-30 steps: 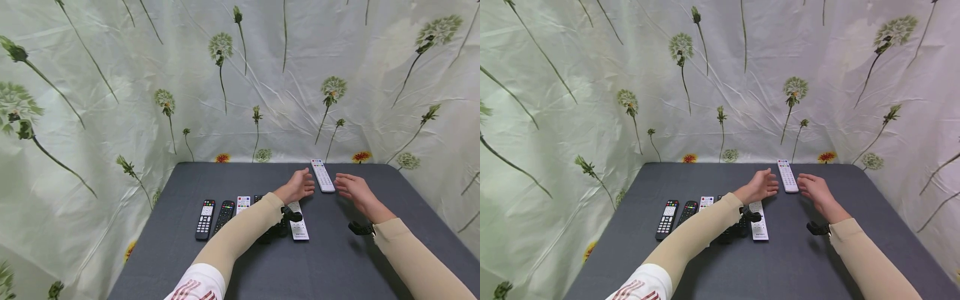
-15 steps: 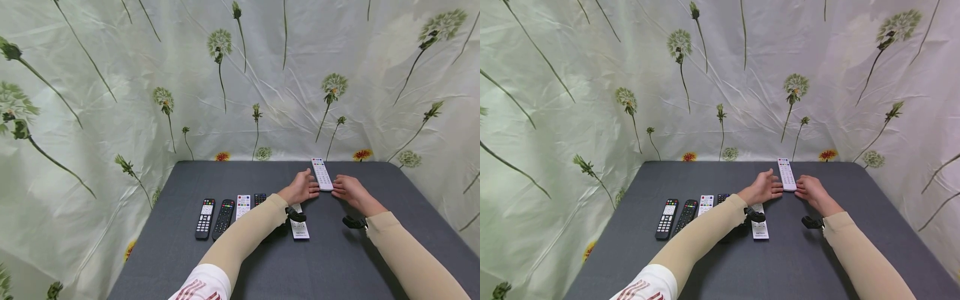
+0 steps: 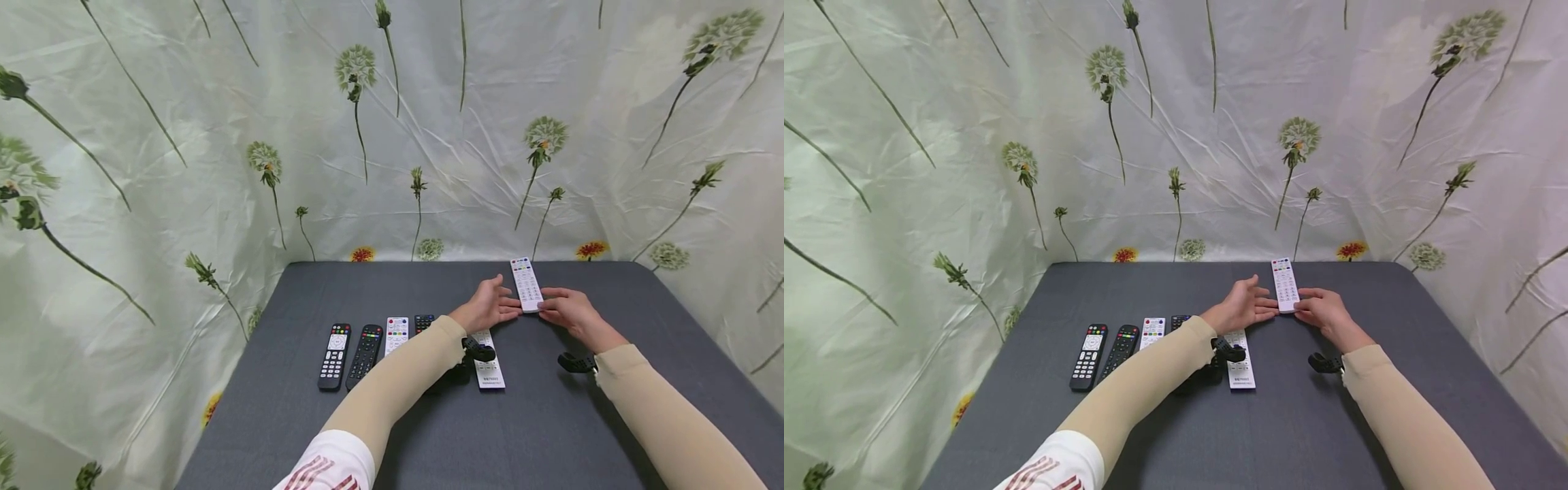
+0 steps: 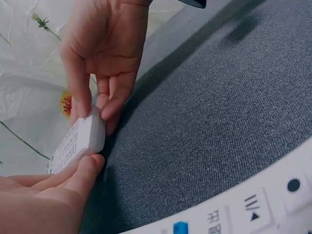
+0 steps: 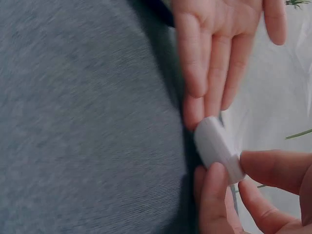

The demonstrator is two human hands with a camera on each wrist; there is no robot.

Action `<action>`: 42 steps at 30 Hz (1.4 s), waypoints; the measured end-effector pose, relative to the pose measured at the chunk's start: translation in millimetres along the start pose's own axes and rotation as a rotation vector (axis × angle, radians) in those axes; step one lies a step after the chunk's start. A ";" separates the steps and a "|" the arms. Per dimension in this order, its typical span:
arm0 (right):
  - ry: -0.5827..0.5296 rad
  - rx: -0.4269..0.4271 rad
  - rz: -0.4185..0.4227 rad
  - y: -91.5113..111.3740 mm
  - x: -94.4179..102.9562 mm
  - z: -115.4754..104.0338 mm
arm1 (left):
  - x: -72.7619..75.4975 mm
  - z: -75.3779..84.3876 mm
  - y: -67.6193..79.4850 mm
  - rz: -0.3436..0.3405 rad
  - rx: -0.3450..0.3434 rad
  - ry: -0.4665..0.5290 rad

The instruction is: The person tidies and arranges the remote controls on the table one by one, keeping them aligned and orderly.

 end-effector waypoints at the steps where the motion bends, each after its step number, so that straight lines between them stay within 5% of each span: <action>1: -0.013 -0.005 -0.003 -0.3 -0.4 1.0 | 0.5 0.4 0.2 0.006 -0.005 0.003; 13: -0.107 -0.036 -0.034 6.6 -4.5 2.7 | 1.6 5.1 3.0 0.075 -0.124 -0.071; 25: -0.074 0.070 -0.055 29.8 -12.0 -11.8 | 2.1 7.4 4.0 0.093 -0.229 -0.226; 42: 0.073 0.220 -0.092 63.2 -23.9 -19.3 | 18.9 32.1 19.0 0.217 -0.336 -0.179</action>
Point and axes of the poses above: each hand's wrist, its own y-axis away from the middle knuckle, its own x-axis out of the back of the hand, z = x × y, the point moved 7 cm from there along -y, towards the middle knuckle, and after that the axes turned 7 degrees about z, right-handed, at the moved point
